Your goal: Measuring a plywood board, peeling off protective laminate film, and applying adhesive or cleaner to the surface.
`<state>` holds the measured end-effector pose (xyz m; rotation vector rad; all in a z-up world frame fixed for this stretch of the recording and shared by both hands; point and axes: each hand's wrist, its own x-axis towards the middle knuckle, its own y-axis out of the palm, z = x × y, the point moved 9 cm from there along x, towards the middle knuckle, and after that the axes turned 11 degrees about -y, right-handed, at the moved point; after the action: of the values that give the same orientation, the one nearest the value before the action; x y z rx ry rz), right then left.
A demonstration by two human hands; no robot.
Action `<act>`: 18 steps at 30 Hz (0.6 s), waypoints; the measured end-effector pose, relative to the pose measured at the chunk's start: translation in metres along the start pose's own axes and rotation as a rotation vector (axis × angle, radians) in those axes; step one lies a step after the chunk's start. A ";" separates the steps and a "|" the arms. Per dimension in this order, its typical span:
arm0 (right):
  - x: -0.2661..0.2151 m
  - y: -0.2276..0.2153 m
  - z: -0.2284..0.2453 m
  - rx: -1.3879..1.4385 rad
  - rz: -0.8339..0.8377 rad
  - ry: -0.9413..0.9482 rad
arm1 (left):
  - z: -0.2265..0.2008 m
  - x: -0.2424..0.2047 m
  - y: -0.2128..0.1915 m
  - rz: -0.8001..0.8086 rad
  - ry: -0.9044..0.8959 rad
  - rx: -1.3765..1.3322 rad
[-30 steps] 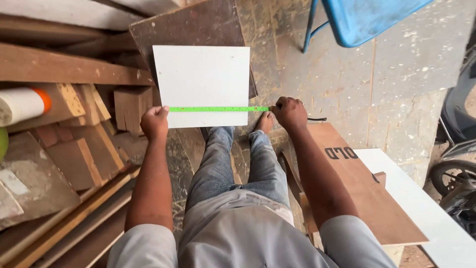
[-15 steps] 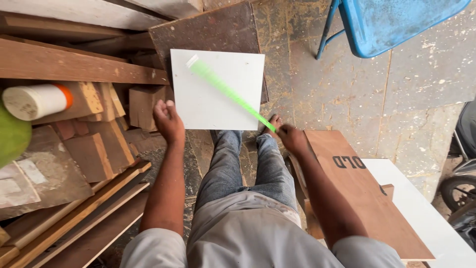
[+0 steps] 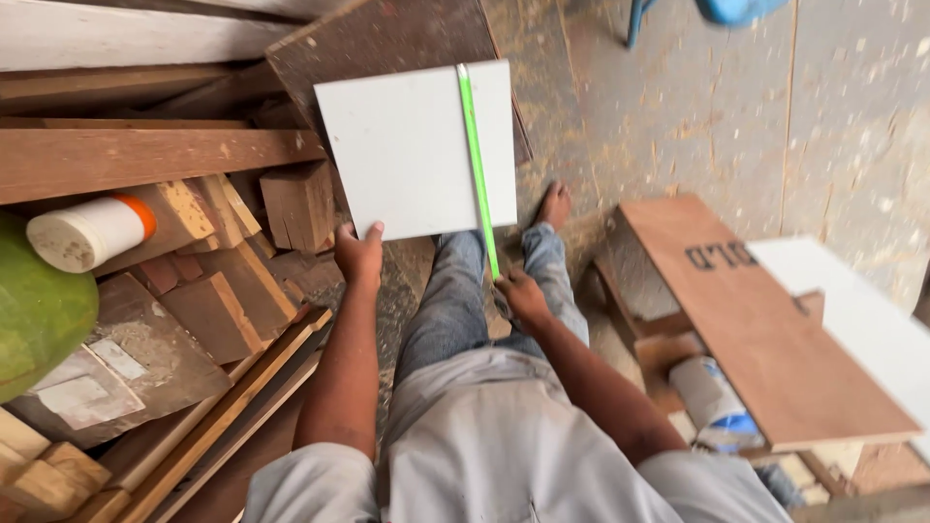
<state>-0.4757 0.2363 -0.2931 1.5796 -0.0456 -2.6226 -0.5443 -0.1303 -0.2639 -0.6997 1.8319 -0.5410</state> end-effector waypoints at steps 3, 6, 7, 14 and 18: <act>-0.009 0.013 0.024 -0.108 0.033 0.109 | 0.004 -0.004 0.011 0.219 -0.281 -0.360; -0.007 0.019 0.019 -0.180 0.057 0.165 | 0.000 -0.011 0.010 0.237 -0.372 -0.355; -0.004 0.019 0.014 -0.176 0.056 0.164 | -0.003 -0.013 0.009 0.237 -0.370 -0.352; -0.002 0.022 0.019 -0.188 0.067 0.174 | 0.000 -0.014 0.008 0.214 -0.423 -0.331; -0.007 0.017 0.026 -0.231 0.046 0.157 | 0.009 -0.010 0.005 0.118 -0.332 -0.358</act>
<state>-0.4947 0.2198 -0.2733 1.6731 0.2200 -2.3610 -0.5343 -0.1200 -0.2642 -0.8569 1.6548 -0.0109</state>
